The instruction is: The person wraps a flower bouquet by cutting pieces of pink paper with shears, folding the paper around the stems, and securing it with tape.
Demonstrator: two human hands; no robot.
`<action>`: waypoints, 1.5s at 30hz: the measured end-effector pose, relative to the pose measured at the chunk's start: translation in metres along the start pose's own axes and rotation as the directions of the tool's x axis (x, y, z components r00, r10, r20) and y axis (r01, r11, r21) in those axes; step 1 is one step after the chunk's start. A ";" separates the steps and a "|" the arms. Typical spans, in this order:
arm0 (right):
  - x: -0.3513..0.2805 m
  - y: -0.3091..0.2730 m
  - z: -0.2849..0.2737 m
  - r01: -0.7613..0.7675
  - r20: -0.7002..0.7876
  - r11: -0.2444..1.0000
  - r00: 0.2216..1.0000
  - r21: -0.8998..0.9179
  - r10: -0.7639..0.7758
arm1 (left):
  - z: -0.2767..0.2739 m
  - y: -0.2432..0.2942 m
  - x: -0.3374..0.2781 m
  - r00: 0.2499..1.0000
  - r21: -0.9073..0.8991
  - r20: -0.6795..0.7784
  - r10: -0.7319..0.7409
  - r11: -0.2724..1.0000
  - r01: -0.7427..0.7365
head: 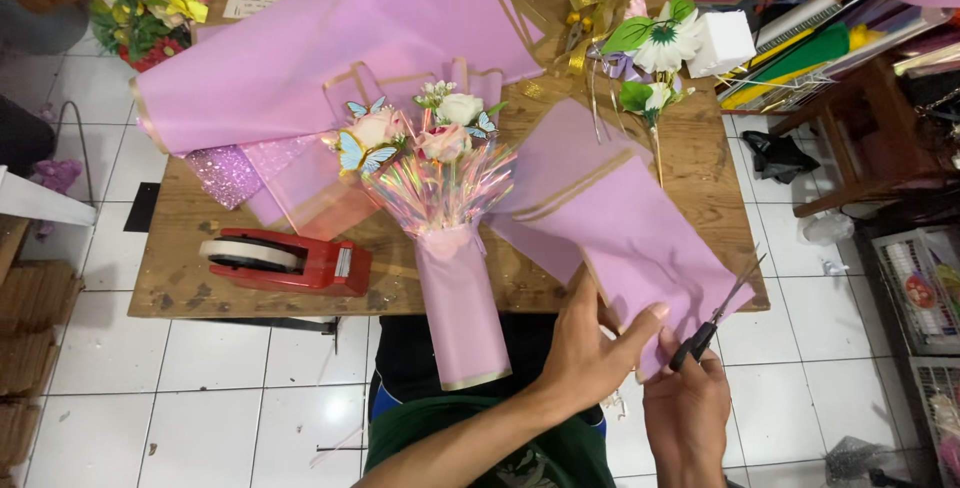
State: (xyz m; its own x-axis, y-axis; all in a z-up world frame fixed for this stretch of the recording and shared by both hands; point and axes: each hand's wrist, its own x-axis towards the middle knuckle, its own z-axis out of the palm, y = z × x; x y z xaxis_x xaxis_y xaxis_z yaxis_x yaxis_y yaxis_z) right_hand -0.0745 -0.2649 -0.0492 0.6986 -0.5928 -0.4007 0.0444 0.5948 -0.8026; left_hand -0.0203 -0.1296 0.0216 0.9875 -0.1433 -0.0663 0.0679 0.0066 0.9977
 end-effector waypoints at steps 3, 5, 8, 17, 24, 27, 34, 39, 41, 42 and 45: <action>-0.012 -0.008 0.010 -0.023 0.024 0.999 0.999 -0.023 0.024 | -0.008 0.019 0.006 0.984 0.104 0.021 0.177 0.978 -0.178; -0.009 -0.005 0.008 -0.050 0.165 0.998 0.985 0.039 0.043 | -0.017 0.039 0.004 0.920 0.301 0.194 0.340 0.872 -0.386; 0.007 -0.006 0.018 -0.142 0.403 0.987 0.910 0.076 0.100 | -0.025 0.031 -0.001 0.686 0.363 0.072 0.724 0.622 -0.694; 0.027 0.006 0.115 0.083 0.605 0.962 0.790 -0.258 0.094 | -0.072 0.004 -0.003 0.991 -0.253 -0.027 -0.128 0.960 0.117; 0.031 0.002 0.088 0.115 0.750 0.915 0.616 -0.387 0.240 | -0.080 0.018 0.013 0.964 -0.230 -0.223 -0.144 0.969 0.092; 0.000 -0.029 0.073 -0.012 0.909 0.960 0.316 -0.281 0.270 | -0.081 0.022 0.018 0.943 -0.246 -0.295 -0.154 0.966 0.081; -0.021 -0.036 0.036 -0.310 0.878 0.828 -0.046 -0.467 0.477 | -0.078 0.034 0.024 0.821 -0.346 -0.386 -0.421 0.891 0.294; -0.019 -0.021 0.027 -0.391 0.872 0.797 -0.032 -0.460 0.488 | -0.077 0.033 0.024 0.839 -0.374 -0.382 -0.387 0.895 0.243; -0.018 -0.016 0.026 -0.423 0.871 0.785 -0.023 -0.452 0.490 | -0.076 0.031 0.024 0.855 -0.393 -0.369 -0.364 0.895 0.211; -0.016 -0.014 0.024 -0.424 0.872 0.785 -0.023 -0.452 0.489 | -0.076 0.030 0.024 0.855 -0.392 -0.370 -0.364 0.895 0.212; -0.010 -0.002 0.017 -0.445 0.883 0.787 -0.017 -0.427 0.469 | -0.074 0.032 0.021 0.853 -0.359 -0.382 -0.355 0.908 0.216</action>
State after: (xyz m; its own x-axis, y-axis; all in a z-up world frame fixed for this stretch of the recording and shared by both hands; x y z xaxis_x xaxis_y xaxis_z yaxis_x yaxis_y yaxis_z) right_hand -0.0694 -0.2503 -0.0361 0.6392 0.7688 0.0202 -0.5810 0.4999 -0.6423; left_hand 0.0135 -0.0589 0.0510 0.8730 0.2536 -0.4166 0.3266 0.3303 0.8856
